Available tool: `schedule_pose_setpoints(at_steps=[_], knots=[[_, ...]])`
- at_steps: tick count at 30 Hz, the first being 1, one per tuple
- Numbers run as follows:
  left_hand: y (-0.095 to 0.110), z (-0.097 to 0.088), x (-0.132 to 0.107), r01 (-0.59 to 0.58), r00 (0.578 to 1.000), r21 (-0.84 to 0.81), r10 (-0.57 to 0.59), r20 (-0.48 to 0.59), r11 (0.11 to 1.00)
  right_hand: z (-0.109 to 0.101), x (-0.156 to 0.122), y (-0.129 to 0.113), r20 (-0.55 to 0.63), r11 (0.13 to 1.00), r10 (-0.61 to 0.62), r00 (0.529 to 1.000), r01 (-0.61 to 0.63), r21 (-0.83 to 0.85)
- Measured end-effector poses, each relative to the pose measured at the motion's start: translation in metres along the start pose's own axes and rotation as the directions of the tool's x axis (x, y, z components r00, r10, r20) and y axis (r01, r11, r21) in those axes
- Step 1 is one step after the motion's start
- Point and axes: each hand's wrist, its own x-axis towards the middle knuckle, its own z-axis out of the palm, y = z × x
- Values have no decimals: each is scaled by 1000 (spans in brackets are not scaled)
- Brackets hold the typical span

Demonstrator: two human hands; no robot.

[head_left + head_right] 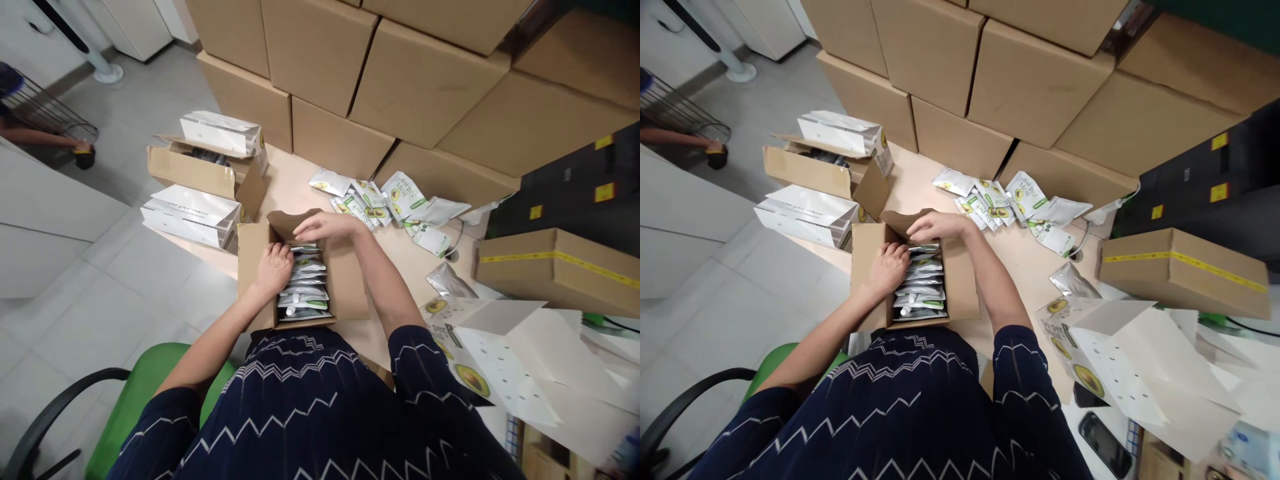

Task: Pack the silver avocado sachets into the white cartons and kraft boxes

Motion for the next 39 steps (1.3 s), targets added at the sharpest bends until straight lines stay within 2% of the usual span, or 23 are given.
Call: schedule_pose_setpoints(at_steps=[1,2,3,4,5,6,7,8,9,11,13,18,21,23,24,26,27,29,31,33,35,37,39], knots=[[0,0,0,2,1000,4,-2,-2,1000,-11,-10,4,-136,997,3,991,9,83],[0,0,0,3,1000,7,-3,-3,1000,-22,-18,11,-306,991,36,951,4,131],[0,0,-1,6,1000,7,-6,-3,1000,-34,-23,19,-495,989,89,865,-18,147],[0,1,-1,8,1000,5,-8,-3,1000,-44,-27,30,-666,988,144,732,-67,139],[0,2,-1,9,1000,2,-9,-4,1000,-54,-28,42,-794,982,184,579,-150,118],[0,2,-1,9,1000,-2,-9,-7,1000,-62,-28,55,-873,961,203,444,-259,92],[0,3,-1,8,1000,-4,-8,-9,1000,-68,-27,68,-912,922,210,353,-382,65],[0,4,-1,6,1000,-4,-6,-12,1000,-73,-25,80,-924,863,223,311,-503,40],[-1,4,-1,3,1000,-4,-3,-13,1000,-75,-23,92,-918,792,253,306,-610,15],[-1,5,-2,-1,1000,0,1,-10,1000,-75,-20,110,-878,658,343,333,-753,-29],[-2,5,-2,-6,1000,2,6,-7,1000,-72,-21,123,-839,572,421,346,-819,-51],[-2,3,-3,-10,1000,2,10,10,1000,-78,-34,136,-794,533,475,380,-842,-84],[-1,1,-3,-9,1000,-15,9,17,1000,-89,-48,131,-856,612,397,332,-791,-24],[-2,0,-3,-10,1000,-30,10,17,1000,-94,-60,121,-900,707,319,297,-707,17],[-2,0,-3,-13,1000,-35,14,16,999,-93,-67,114,-916,775,279,290,-631,36],[-2,-1,-3,-25,1000,-43,26,17,999,-86,-83,92,-929,921,196,314,-385,64],[-2,-1,-3,-29,999,-46,30,17,999,-79,-91,77,-929,973,145,341,-218,72],[-2,-1,-3,-28,999,-54,29,14,998,-61,-106,44,-903,995,29,428,78,69],[-2,0,-3,-17,1000,-61,18,9,998,-39,-116,9,-833,969,-88,547,240,55],[-1,0,-2,-9,1000,-61,10,19,998,-18,-115,-21,-698,962,-184,692,272,16],[-1,0,-2,-19,998,-54,22,55,998,0,-103,-39,-519,967,-251,817,237,-95],[-1,-1,-1,-41,994,-48,45,95,998,14,-81,-43,-359,949,-269,894,182,-257],[-1,-1,-1,-57,992,-45,61,114,997,25,-55,-38,-247,910,-209,946,96,-403]])
